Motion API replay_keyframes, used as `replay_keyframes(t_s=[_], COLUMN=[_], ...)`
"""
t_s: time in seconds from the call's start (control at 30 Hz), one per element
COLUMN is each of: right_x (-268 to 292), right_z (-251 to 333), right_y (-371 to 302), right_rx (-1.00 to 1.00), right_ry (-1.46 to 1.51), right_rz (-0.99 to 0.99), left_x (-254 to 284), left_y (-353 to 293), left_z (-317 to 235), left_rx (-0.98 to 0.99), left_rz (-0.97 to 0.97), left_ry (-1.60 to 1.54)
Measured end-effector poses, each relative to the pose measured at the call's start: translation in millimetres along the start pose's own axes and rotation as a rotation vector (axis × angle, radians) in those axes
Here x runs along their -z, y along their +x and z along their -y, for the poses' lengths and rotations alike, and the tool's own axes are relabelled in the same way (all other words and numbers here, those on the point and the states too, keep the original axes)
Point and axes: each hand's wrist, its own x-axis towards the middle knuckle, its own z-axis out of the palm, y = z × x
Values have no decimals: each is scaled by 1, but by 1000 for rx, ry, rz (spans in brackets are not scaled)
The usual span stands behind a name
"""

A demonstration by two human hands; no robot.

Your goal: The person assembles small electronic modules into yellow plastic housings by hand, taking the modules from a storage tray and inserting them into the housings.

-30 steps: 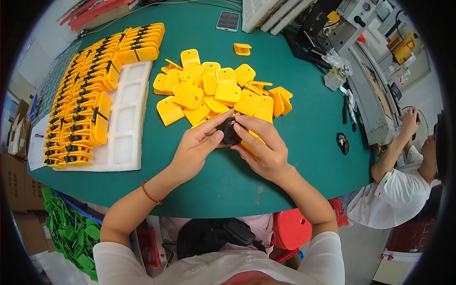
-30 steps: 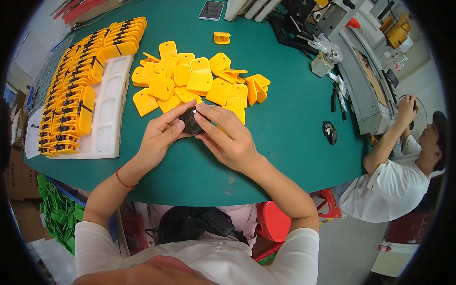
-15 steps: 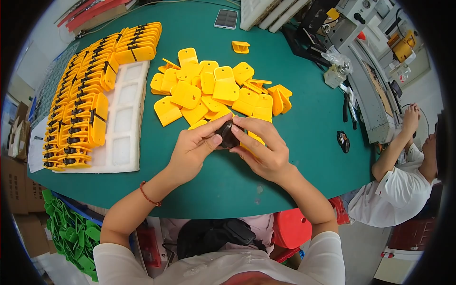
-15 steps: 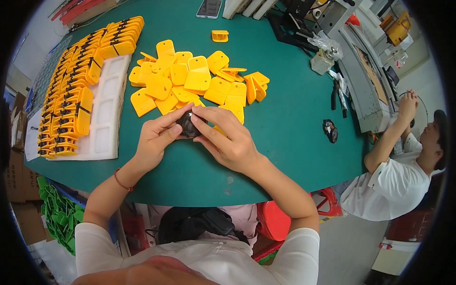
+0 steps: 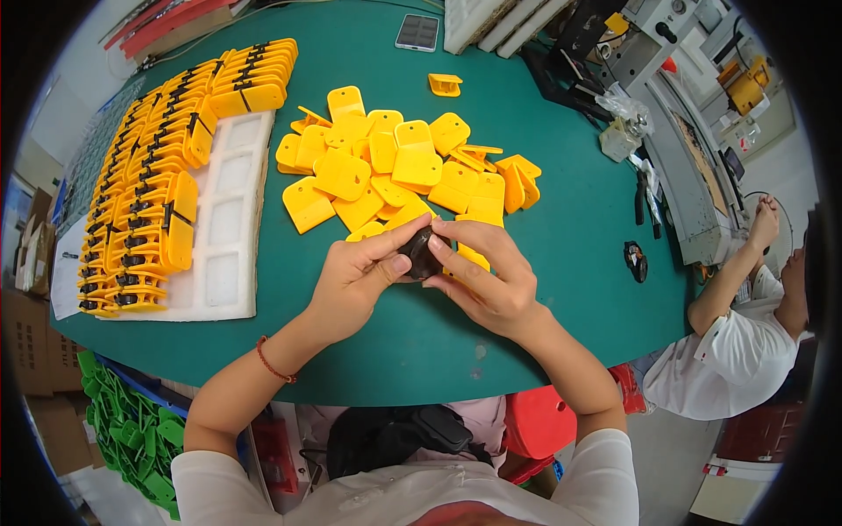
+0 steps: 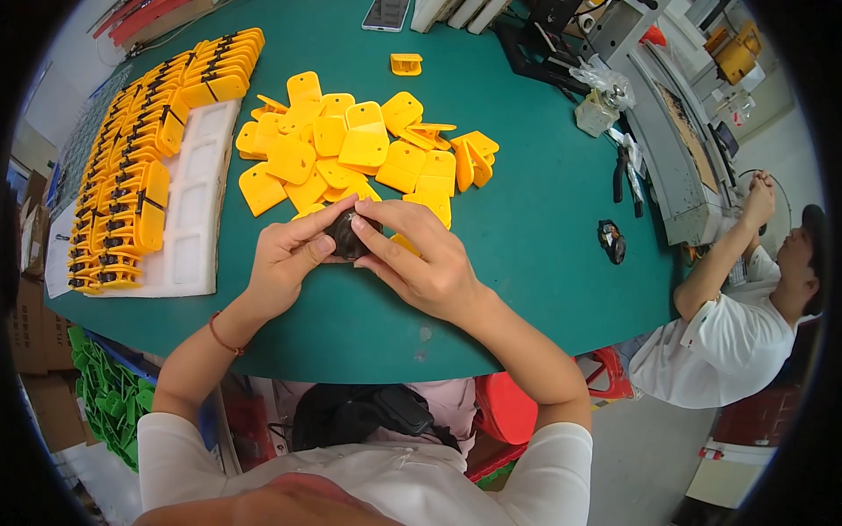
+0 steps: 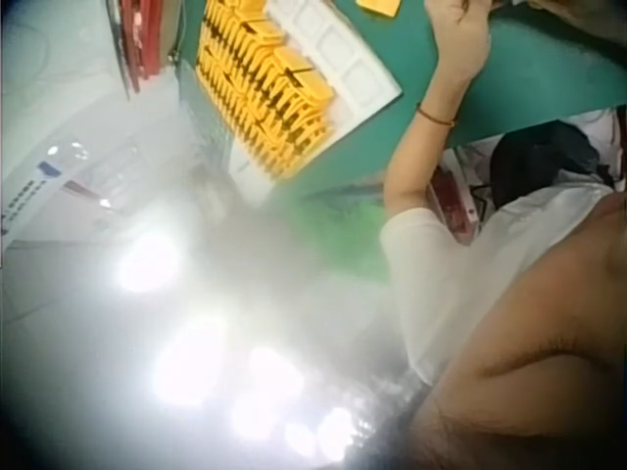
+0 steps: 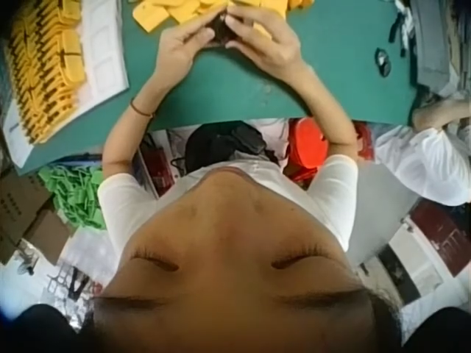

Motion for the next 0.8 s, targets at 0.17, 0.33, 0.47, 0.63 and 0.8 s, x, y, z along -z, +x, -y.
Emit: replay_keyframes(t_s=[0.17, 0.33, 0.47, 0.63, 0.8], right_x=[0, -1, -1, -4, -2], right_z=[-1, -2, 0, -1, 3], right_y=[0, -1, 0, -2, -1], right_rx=[11, 33, 43, 41, 10], right_ry=[4, -9, -18, -31, -29], right_rz=[-8, -19, -26, -28, 26], left_x=[0, 2, 3, 4, -4], left_y=[0, 1, 1, 2, 2], left_z=[1, 1, 1, 1, 9], left_rx=[-13, -53, -87, -102, -94], left_rz=[0, 14, 9, 26, -86], left_ry=[17, 104, 139, 125, 57])
